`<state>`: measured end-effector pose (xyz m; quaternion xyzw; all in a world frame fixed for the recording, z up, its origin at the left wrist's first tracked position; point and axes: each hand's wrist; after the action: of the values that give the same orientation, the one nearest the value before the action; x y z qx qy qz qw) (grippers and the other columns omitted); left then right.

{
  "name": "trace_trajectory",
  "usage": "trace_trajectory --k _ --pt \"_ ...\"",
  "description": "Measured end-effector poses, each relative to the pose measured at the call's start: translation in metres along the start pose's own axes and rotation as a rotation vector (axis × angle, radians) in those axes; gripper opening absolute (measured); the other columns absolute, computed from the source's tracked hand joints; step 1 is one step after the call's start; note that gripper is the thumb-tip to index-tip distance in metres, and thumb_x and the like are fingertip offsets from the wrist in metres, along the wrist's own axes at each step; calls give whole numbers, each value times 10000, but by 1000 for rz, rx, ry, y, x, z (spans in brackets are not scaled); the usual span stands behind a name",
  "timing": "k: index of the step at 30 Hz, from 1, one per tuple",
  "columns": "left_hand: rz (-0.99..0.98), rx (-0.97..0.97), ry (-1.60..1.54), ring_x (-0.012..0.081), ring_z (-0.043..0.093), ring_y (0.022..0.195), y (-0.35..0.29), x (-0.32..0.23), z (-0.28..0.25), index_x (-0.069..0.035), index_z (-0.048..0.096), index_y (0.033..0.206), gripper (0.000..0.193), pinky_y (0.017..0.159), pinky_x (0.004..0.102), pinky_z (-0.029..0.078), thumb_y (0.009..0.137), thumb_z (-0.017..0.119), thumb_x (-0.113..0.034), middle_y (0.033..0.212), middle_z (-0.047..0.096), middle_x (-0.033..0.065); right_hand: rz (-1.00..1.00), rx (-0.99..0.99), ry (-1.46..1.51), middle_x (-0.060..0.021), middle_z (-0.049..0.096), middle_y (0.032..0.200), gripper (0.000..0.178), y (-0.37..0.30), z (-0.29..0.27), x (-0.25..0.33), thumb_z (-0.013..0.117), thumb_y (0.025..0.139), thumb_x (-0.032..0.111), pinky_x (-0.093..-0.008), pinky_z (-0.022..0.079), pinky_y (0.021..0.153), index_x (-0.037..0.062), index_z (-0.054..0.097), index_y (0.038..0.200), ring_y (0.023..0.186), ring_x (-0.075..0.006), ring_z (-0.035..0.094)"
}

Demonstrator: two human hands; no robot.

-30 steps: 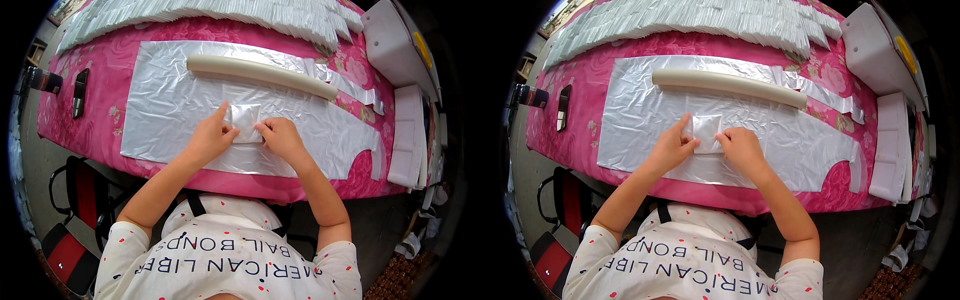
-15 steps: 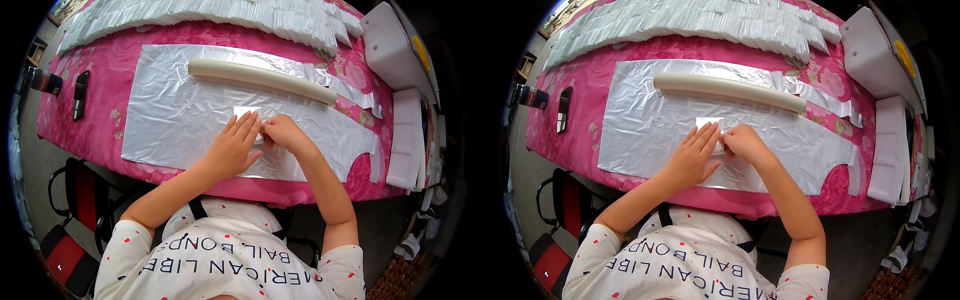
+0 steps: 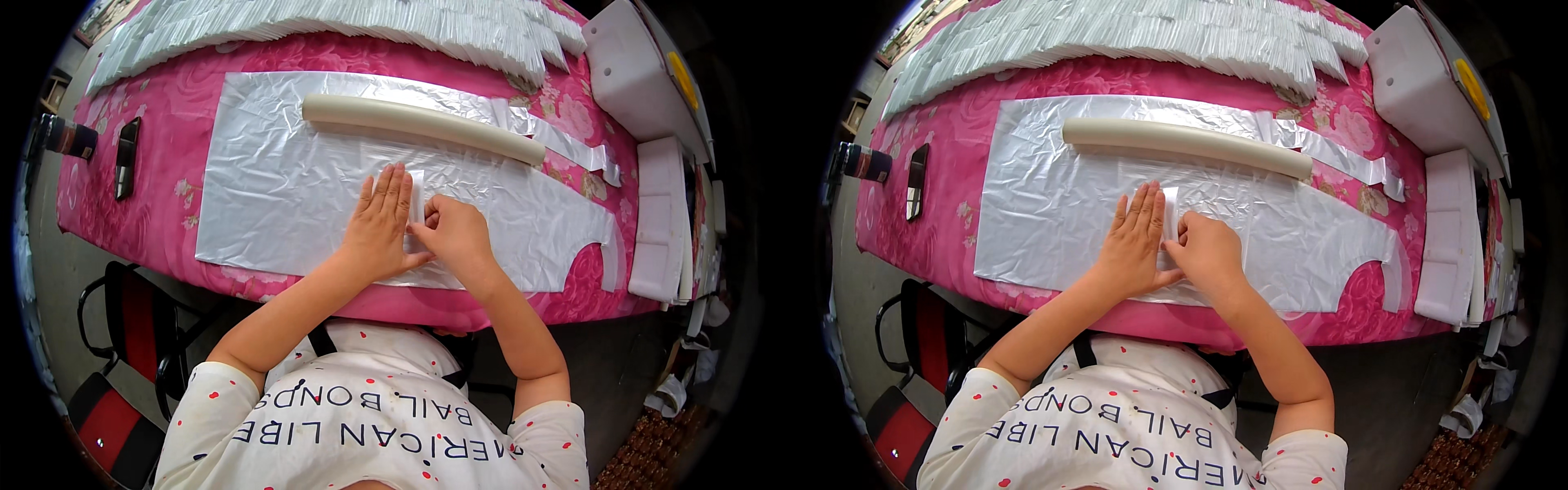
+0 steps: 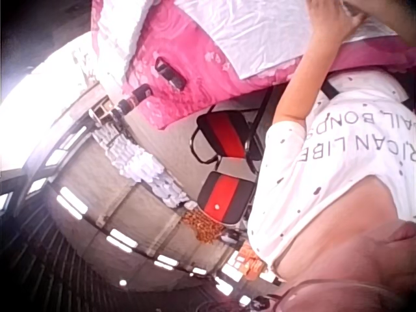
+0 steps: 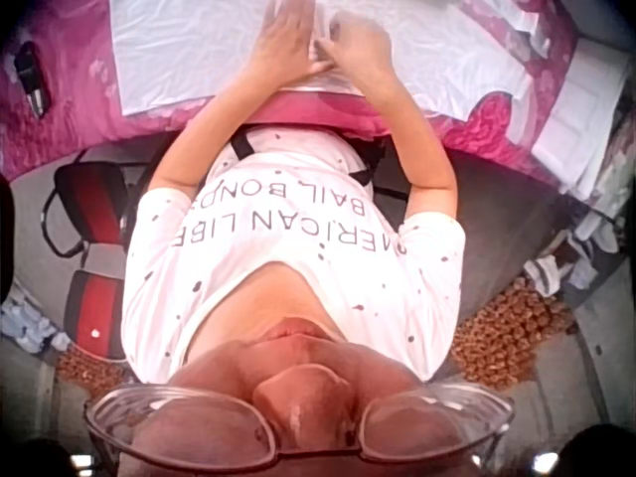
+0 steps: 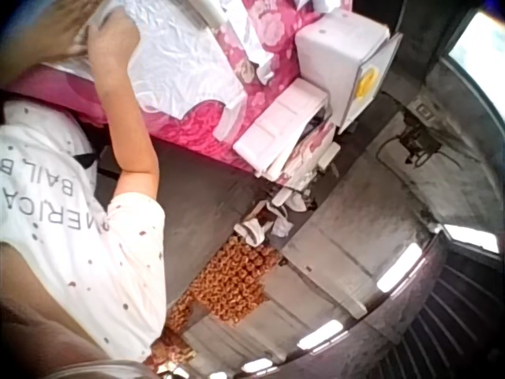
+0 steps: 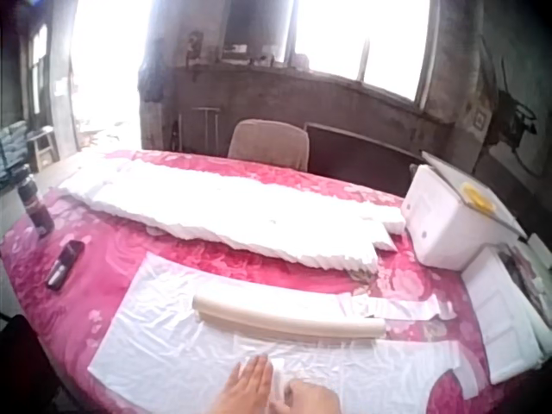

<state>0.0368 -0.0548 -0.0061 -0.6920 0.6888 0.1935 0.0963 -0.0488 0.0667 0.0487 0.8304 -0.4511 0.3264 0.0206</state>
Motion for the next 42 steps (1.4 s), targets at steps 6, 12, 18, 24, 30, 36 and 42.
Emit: trace_trajectory --k 6,12,18,24,30,36,42 --pt "16 -75 11 352 12 1376 0 1 1 94 116 1378 1075 1089 493 -1 718 514 -656 1457 68 263 -89 -77 -353 -126 601 837 226 -12 -7 11 669 699 158 -367 479 654 29 575 859 781 -279 603" --pt "-22 -180 -494 356 263 1291 -48 7 -40 35 267 1344 788 1027 451 251 739 671 -266 1388 247 263 -671 -246 -196 -187 539 1117 414 25 23 12 609 778 230 -444 327 972 -9 528 1106 1095 -312 478" --pt "-831 478 -1363 182 619 915 -166 27 -67 62 539 1136 294 772 274 494 898 512 -109 1022 631 152 -597 -65 -153 -222 224 1431 667 6 79 30 529 840 383 -461 153 1082 10 320 1352 1335 -357 194" --pt "-1213 1 -1643 176 628 813 -197 22 -49 44 557 1071 240 677 260 516 900 506 -117 1044 621 157 -781 236 173 -213 233 1429 639 -59 133 76 535 839 340 -479 98 1090 8 326 1343 1351 -354 157" --pt "-653 172 -597 140 624 608 -158 12 -82 -15 653 771 94 554 280 486 703 683 -71 652 627 100 -944 241 69 -193 369 1344 344 -52 97 71 573 814 242 -510 118 1080 7 545 1063 1329 -344 215" --pt "-238 8 -377 260 628 681 -101 -2 -96 -46 654 860 192 613 333 498 673 688 -72 790 658 112 -914 136 274 -92 536 1166 98 -19 10 3 664 733 107 -467 309 996 78 612 810 1240 -313 367" --pt "-166 48 -433 263 634 722 -78 -3 -87 -42 650 898 204 642 344 499 699 679 -75 815 665 111 -323 -640 443 -22 601 833 60 61 -99 -109 657 799 94 -256 418 718 61 626 837 806 -126 536"
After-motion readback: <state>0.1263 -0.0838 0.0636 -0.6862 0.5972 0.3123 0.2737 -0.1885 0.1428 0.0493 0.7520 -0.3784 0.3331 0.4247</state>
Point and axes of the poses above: each hand's wrist, its own y-axis towards the middle knuckle, its own z-axis out of the palm, x = y × z
